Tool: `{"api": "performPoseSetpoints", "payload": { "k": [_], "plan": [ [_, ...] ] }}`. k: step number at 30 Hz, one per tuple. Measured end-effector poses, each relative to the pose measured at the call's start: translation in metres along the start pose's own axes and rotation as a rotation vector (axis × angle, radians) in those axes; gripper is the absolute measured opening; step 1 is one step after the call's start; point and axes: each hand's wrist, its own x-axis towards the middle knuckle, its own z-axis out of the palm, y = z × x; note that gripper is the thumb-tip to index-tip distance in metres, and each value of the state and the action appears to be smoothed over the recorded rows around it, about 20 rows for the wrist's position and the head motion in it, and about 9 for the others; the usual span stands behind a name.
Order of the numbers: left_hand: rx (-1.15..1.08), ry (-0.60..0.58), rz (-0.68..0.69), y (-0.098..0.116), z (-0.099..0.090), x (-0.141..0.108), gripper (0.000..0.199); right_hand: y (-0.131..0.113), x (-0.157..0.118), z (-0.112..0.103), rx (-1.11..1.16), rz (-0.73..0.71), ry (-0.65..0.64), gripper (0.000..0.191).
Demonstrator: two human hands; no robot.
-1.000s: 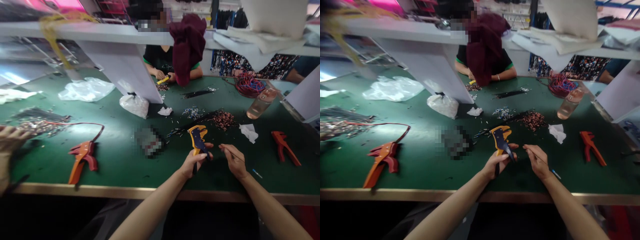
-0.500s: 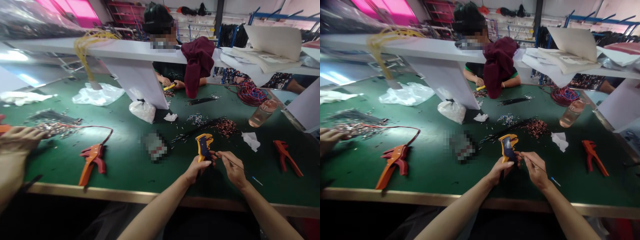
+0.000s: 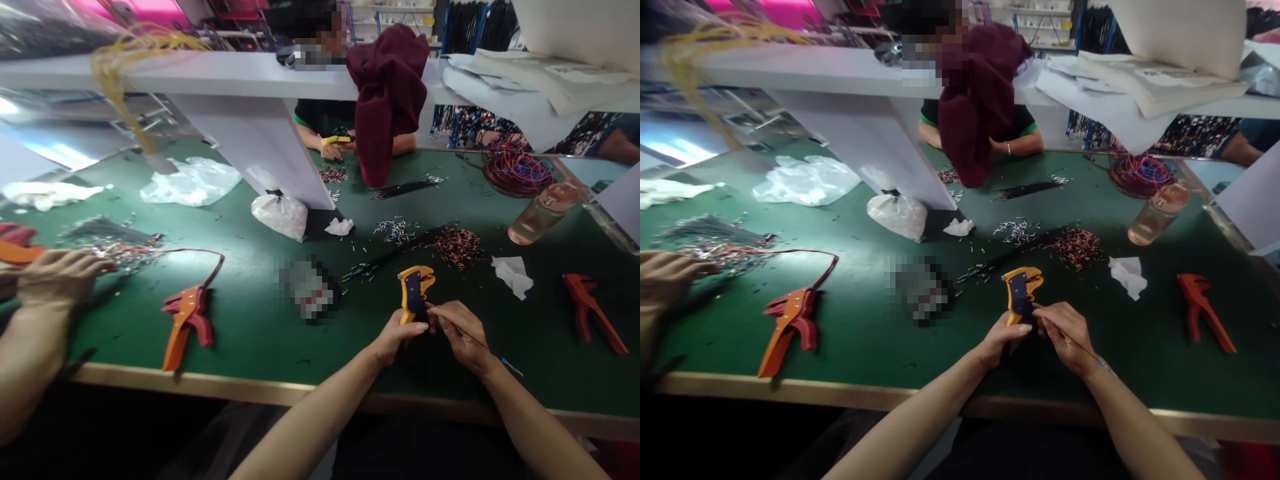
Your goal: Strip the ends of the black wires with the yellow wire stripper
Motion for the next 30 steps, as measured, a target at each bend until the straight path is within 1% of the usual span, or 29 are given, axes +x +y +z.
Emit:
{"api": "performPoseSetpoints", "payload": {
  "k": [4, 9, 14, 17, 22, 25, 27, 30],
  "plan": [
    [-0.042, -0.005, -0.006, 0.0000, 0.0010, -0.0013, 0.042, 0.0019, -0.0028, -0.0006, 0.015, 0.035, -0.006, 0.028],
    [-0.070, 0.032, -0.010, -0.0003, 0.0032, -0.0027, 0.037, 0.0032, -0.0044, -0.0014, 0.005, 0.037, -0.012, 0.027],
    [-0.019, 0.033, -0.020, 0.0006, 0.0033, -0.0023, 0.036, 0.0038, -0.0051, -0.0011, -0.006, 0.050, -0.012, 0.025],
    [0.002, 0.051, -0.032, 0.0017, 0.0040, -0.0023, 0.038, 0.0042, -0.0054, -0.0008, -0.006, 0.047, -0.002, 0.024],
    [-0.001, 0.087, -0.090, 0.0015, 0.0067, -0.0031, 0.043, 0.0036, -0.0050, 0.0000, 0.004, 0.041, -0.002, 0.026],
    [0.003, 0.111, -0.094, 0.0010, 0.0064, -0.0041, 0.044, 0.0032, -0.0057, 0.0006, 0.011, 0.049, 0.010, 0.025],
    [-0.004, 0.123, -0.086, 0.0014, 0.0050, -0.0042, 0.043, 0.0033, -0.0067, 0.0007, 0.020, 0.069, 0.026, 0.024],
    [-0.098, 0.115, -0.051, 0.0039, 0.0027, -0.0028, 0.039, 0.0042, -0.0090, -0.0002, 0.049, 0.140, 0.070, 0.022]
  ]
}}
